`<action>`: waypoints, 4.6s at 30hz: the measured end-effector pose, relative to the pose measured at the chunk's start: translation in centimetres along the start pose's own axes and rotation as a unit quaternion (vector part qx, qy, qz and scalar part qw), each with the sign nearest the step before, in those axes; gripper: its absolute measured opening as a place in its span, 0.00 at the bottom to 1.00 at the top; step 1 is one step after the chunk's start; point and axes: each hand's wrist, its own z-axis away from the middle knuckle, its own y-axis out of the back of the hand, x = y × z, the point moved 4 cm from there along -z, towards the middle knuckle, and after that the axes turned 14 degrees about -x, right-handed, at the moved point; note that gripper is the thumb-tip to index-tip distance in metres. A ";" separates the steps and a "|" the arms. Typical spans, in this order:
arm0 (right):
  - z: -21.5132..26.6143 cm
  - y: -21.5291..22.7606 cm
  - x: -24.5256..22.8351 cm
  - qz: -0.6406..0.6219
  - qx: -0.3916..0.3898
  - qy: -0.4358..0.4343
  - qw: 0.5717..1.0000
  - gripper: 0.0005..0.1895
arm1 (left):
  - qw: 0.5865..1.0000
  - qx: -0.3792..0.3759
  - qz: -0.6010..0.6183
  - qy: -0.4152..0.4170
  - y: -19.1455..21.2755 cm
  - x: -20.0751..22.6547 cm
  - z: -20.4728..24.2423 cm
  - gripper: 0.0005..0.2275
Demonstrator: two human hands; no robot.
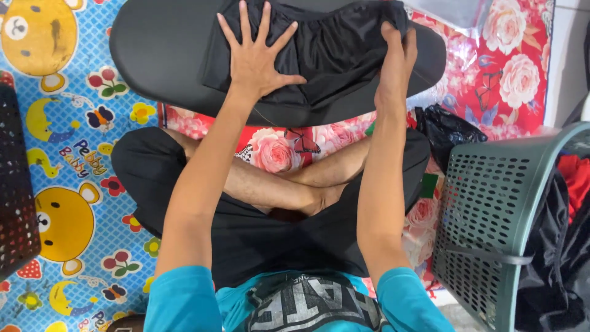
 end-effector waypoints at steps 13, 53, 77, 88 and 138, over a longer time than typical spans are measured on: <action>-0.9 -14.4 -1.0 0.439 -0.022 0.246 0.864 0.15 | 0.985 -0.022 -0.154 0.069 -4.9 -2.5 -1.4 0.44; 3.8 -12.8 6.1 0.556 0.095 0.230 0.793 0.30 | 0.755 -0.013 0.603 0.256 -0.3 -4.3 6.5 0.11; 2.8 -8.0 3.6 0.102 -0.310 0.170 0.930 0.38 | 0.919 0.067 0.385 0.049 5.4 1.0 2.7 0.15; 1.6 -9.7 5.2 0.577 -0.238 0.268 0.734 0.38 | 0.825 -0.019 0.509 0.243 3.6 0.9 4.7 0.10; 1.1 2.3 8.2 -0.002 0.057 -0.002 0.998 0.34 | 0.942 0.164 0.287 -0.061 5.1 1.7 -5.4 0.23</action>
